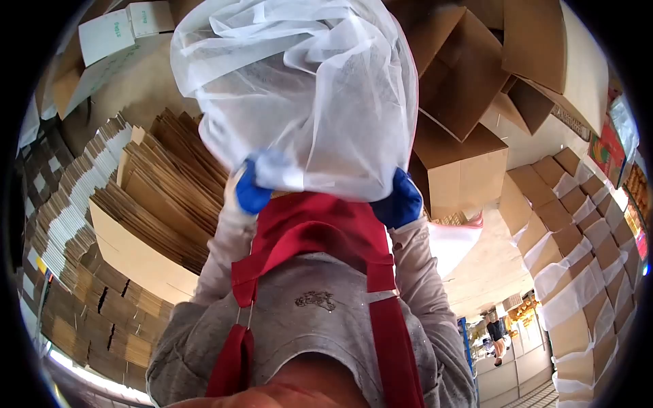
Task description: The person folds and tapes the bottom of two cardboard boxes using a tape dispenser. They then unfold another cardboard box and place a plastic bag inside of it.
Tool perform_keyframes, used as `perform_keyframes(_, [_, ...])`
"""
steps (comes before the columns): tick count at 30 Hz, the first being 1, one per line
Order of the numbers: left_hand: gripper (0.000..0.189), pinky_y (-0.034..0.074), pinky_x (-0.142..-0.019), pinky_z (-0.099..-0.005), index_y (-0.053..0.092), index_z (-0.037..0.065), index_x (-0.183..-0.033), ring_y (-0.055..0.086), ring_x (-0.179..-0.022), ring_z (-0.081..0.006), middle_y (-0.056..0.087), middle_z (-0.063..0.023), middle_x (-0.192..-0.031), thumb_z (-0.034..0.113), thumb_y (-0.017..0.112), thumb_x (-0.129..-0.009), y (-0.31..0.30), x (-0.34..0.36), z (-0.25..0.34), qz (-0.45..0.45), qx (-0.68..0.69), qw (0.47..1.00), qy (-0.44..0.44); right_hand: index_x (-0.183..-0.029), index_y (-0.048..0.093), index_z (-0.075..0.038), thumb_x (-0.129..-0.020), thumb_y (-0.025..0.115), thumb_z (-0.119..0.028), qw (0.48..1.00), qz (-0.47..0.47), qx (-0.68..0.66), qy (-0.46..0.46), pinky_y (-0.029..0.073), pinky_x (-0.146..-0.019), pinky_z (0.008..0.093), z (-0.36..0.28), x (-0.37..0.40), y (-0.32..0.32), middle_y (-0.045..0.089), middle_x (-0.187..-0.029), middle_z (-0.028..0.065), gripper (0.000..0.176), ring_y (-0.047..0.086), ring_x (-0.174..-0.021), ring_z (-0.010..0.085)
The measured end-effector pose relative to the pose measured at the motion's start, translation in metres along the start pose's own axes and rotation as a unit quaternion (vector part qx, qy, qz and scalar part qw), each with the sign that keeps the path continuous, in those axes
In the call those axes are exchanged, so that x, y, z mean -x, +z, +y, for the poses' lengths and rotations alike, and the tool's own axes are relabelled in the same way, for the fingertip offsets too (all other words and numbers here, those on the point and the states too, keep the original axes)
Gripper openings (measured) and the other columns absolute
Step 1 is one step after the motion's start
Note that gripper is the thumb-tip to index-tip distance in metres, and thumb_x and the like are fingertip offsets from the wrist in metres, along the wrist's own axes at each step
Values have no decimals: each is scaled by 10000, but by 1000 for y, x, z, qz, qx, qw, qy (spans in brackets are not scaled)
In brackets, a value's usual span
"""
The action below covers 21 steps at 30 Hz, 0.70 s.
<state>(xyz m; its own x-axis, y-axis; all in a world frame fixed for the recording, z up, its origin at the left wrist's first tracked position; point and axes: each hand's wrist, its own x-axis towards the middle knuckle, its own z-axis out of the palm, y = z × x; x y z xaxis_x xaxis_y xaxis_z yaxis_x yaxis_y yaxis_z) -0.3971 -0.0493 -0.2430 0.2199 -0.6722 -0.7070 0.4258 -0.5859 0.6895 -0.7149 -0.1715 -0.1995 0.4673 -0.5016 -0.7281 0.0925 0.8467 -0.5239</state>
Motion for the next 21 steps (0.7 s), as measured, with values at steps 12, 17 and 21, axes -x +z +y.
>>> perform_keyframes(12, [408,501,-702,-320,499,92,-1206,594,-855,-204,613,-98,-994,330,492,-874,-68,-22,-88,223,-57,897,-378,-1178,522,-75,-848,551,-206,958,255,43,126,453,-624,282,117,-92,-141,605,-993,71,356,571,-826,167])
perform_keyframes(17, [817,288,-1062,-363,317,68,-1341,316,-1272,-308,285,-182,-1390,1,723,-635,-105,-14,41,350,-548,752,108,-1234,486,-58,-792,669,-238,933,337,73,-107,437,-739,248,-19,-132,-151,588,-1052,56,512,552,-905,123])
perform_keyframes(21, [697,443,-852,-411,444,98,-1272,474,-1109,-366,414,-200,-1284,-37,616,-610,-52,-72,154,32,-762,504,404,-1300,404,-24,-663,758,-397,884,401,236,-44,449,-778,264,-40,-270,-193,572,-1154,109,818,563,-989,162])
